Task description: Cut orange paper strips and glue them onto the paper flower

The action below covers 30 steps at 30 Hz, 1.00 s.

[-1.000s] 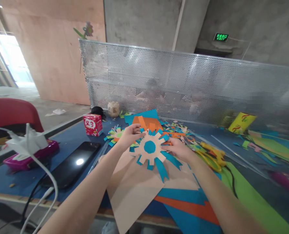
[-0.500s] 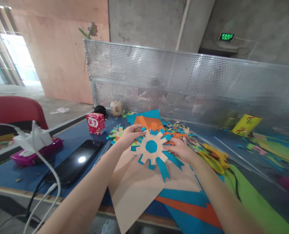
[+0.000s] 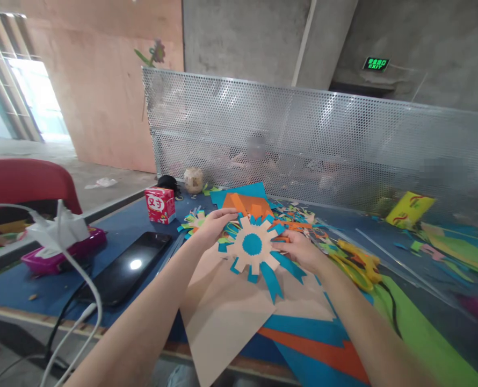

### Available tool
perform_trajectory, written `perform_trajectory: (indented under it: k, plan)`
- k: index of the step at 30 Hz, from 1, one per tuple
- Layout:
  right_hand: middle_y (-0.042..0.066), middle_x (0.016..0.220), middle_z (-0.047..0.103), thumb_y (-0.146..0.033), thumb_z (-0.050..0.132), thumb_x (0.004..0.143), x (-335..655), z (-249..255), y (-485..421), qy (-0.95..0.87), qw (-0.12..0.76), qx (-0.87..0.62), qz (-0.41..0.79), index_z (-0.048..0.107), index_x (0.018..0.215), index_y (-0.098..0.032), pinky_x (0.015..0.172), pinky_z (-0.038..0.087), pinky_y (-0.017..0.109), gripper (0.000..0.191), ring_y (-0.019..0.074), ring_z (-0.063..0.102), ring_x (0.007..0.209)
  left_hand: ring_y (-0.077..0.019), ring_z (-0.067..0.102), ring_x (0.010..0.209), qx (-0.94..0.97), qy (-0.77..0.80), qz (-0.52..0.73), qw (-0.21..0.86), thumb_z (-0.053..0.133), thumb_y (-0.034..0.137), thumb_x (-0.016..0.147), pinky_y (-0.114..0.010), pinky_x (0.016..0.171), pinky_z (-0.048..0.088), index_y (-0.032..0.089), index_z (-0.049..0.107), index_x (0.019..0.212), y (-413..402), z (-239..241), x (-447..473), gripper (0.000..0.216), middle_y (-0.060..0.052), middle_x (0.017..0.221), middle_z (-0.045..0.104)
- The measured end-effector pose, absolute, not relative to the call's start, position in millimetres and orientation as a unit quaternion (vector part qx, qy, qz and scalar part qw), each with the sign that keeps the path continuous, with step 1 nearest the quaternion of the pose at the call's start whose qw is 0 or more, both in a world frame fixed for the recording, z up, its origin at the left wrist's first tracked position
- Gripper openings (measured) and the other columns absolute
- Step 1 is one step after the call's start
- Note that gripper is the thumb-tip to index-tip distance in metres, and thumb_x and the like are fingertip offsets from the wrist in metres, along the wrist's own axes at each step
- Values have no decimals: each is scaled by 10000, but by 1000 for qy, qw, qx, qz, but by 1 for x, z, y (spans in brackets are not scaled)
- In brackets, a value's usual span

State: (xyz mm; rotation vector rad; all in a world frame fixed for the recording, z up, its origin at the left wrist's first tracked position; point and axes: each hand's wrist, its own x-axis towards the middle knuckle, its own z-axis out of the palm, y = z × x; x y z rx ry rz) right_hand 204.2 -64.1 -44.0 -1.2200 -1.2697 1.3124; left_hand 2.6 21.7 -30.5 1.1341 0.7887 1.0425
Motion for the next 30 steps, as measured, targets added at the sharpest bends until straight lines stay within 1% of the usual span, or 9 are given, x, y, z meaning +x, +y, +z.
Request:
perform_trajectory:
  k: [5, 9, 16, 20, 24, 27, 30]
  plan:
    - [18, 752, 654, -270, 693, 572, 203, -42, -66, -513, 458, -497, 529, 608, 797, -174, 642, 471, 262, 259, 125, 598, 632, -68, 535, 417, 495, 346, 459, 652, 666, 235, 588, -163, 368, 391, 148, 631, 762, 19, -29, 2, 197, -4, 607, 618]
    - [18, 767, 654, -259, 689, 575, 204, -42, -65, -510, 457, -492, 537, 607, 806, -175, 642, 467, 252, 259, 124, 600, 651, -62, 529, 419, 497, 344, 456, 654, 670, 246, 585, -153, 369, 385, 147, 632, 754, 19, -29, 2, 199, 1, 600, 609]
    - [15, 741, 641, -269, 692, 570, 206, -45, -63, -517, 458, -495, 527, 599, 781, -168, 644, 469, 272, 252, 124, 589, 631, -58, 525, 422, 493, 351, 458, 651, 675, 242, 583, -152, 373, 385, 150, 623, 755, 21, -30, 3, 202, 4, 606, 607]
    - [18, 747, 650, -253, 694, 571, 208, -47, -62, -507, 473, -498, 521, 605, 793, -169, 634, 470, 251, 254, 124, 597, 646, -74, 536, 429, 493, 334, 461, 658, 684, 241, 570, -176, 392, 406, 153, 609, 765, 21, -30, 2, 227, 8, 602, 609]
    - [-5, 721, 650, -227, 697, 572, 210, -48, -61, -498, 492, -501, 509, 607, 785, -173, 607, 461, 217, 238, 98, 589, 619, -89, 558, 467, 482, 333, 471, 660, 697, 220, 550, -192, 414, 425, 152, 594, 778, 21, -29, 2, 259, -8, 656, 630]
    - [-1, 728, 658, -222, 695, 574, 209, -48, -61, -499, 489, -491, 521, 611, 785, -172, 606, 464, 214, 233, 98, 595, 625, -81, 551, 464, 489, 335, 463, 659, 691, 251, 566, -184, 407, 414, 151, 594, 782, 19, -28, 3, 257, -8, 667, 627]
    - [16, 760, 668, -225, 694, 577, 207, -47, -63, -502, 481, -485, 531, 618, 787, -166, 606, 469, 217, 231, 105, 604, 637, -69, 537, 465, 517, 337, 444, 650, 671, 328, 596, -175, 407, 399, 151, 600, 801, 16, -28, 3, 280, -7, 664, 614]
